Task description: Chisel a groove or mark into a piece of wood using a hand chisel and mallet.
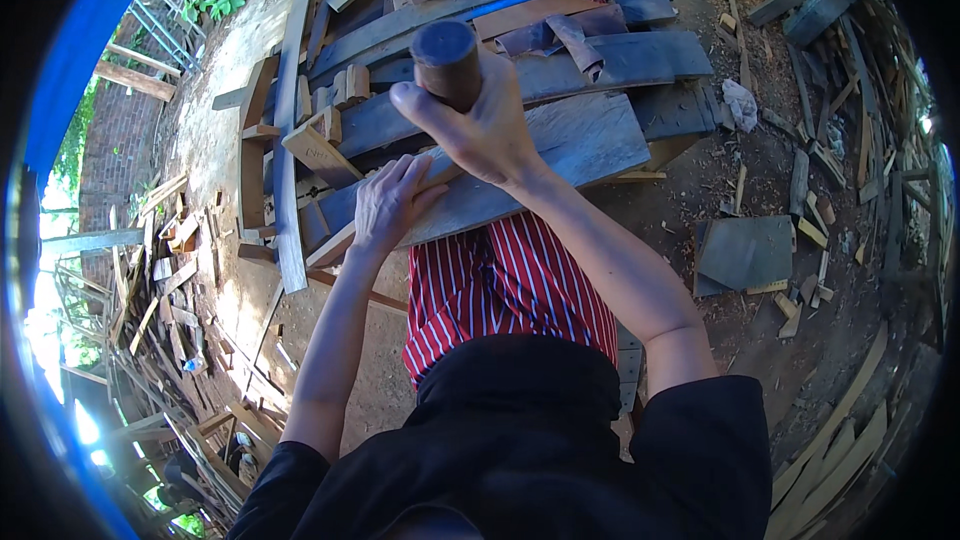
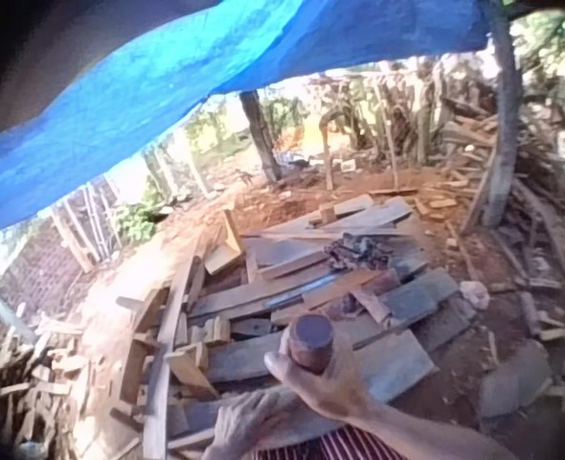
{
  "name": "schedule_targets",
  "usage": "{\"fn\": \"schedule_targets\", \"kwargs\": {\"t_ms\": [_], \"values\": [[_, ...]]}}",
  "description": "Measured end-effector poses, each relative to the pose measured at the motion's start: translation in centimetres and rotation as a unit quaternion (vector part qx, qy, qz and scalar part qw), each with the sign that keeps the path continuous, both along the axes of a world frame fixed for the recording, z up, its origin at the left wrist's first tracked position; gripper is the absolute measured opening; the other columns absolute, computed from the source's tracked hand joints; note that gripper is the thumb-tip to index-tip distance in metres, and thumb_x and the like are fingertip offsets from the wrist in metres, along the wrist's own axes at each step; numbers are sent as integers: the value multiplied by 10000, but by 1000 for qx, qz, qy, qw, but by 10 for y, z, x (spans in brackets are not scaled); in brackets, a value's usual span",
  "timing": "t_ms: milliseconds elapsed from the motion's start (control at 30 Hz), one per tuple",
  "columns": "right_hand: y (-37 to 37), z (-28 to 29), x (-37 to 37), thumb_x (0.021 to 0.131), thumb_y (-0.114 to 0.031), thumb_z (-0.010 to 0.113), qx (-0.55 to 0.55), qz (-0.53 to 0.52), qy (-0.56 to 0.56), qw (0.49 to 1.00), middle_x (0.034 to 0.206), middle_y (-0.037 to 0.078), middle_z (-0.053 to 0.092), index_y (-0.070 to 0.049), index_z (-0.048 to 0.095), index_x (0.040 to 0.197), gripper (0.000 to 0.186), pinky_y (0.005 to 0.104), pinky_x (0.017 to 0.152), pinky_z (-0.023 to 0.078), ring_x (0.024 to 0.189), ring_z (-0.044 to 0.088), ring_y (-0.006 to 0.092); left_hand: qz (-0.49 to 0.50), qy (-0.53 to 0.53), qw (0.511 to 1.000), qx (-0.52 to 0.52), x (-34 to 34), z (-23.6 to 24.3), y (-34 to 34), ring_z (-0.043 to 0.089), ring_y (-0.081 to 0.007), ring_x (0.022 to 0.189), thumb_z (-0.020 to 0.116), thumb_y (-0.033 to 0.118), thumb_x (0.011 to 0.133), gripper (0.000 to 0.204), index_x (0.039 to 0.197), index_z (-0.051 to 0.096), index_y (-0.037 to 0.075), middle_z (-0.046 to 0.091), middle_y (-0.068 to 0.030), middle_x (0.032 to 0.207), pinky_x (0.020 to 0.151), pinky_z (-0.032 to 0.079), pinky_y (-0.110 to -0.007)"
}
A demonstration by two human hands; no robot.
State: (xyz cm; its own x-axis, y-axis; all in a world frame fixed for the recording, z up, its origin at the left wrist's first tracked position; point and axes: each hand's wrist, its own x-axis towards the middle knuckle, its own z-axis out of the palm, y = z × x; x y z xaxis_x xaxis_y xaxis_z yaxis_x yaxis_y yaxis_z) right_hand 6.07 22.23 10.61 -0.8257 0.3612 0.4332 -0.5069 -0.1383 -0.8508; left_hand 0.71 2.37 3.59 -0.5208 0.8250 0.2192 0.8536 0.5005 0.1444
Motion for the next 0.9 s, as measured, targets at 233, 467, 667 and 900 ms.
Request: {"fn": "schedule_targets", "kwargs": {"t_ms": [233,467,667,900], "values": [[-19,11,-14,796,-248,725,43,-1,-27,999,779,54,677,-65,667,955,250,317,667,525,672,643,144,8,-26,999,-35,-5,-9,2,631,-255,865,698,302,842,358,1067,532,78,597,-67,929,690,532,-391],[-23,3,-31,814,-246,741,85,-61,-28,994,716,-5,624,-56,643,843,216,278,617,476,637,581,92,21,-41,997,-61,-1,-4,7,639,-282,923,692,295,854,382,1101,520,60,616,-108,980,711,535,-411],[-18,28,-29,735,-234,723,69,-20,-14,997,745,68,664,-15,667,930,299,322,648,507,649,625,137,13,-33,997,-65,-4,-4,5,632,-275,900,710,278,839,381,1079,509,61,586,-97,940,702,536,-412],[-15,25,-26,822,-252,729,68,-60,10,996,687,-11,597,-61,638,849,213,251,579,453,614,552,72,15,-42,997,-61,-2,-2,5,627,-265,902,714,266,833,377,1061,504,51,578,-90,945,688,533,-409]]}}
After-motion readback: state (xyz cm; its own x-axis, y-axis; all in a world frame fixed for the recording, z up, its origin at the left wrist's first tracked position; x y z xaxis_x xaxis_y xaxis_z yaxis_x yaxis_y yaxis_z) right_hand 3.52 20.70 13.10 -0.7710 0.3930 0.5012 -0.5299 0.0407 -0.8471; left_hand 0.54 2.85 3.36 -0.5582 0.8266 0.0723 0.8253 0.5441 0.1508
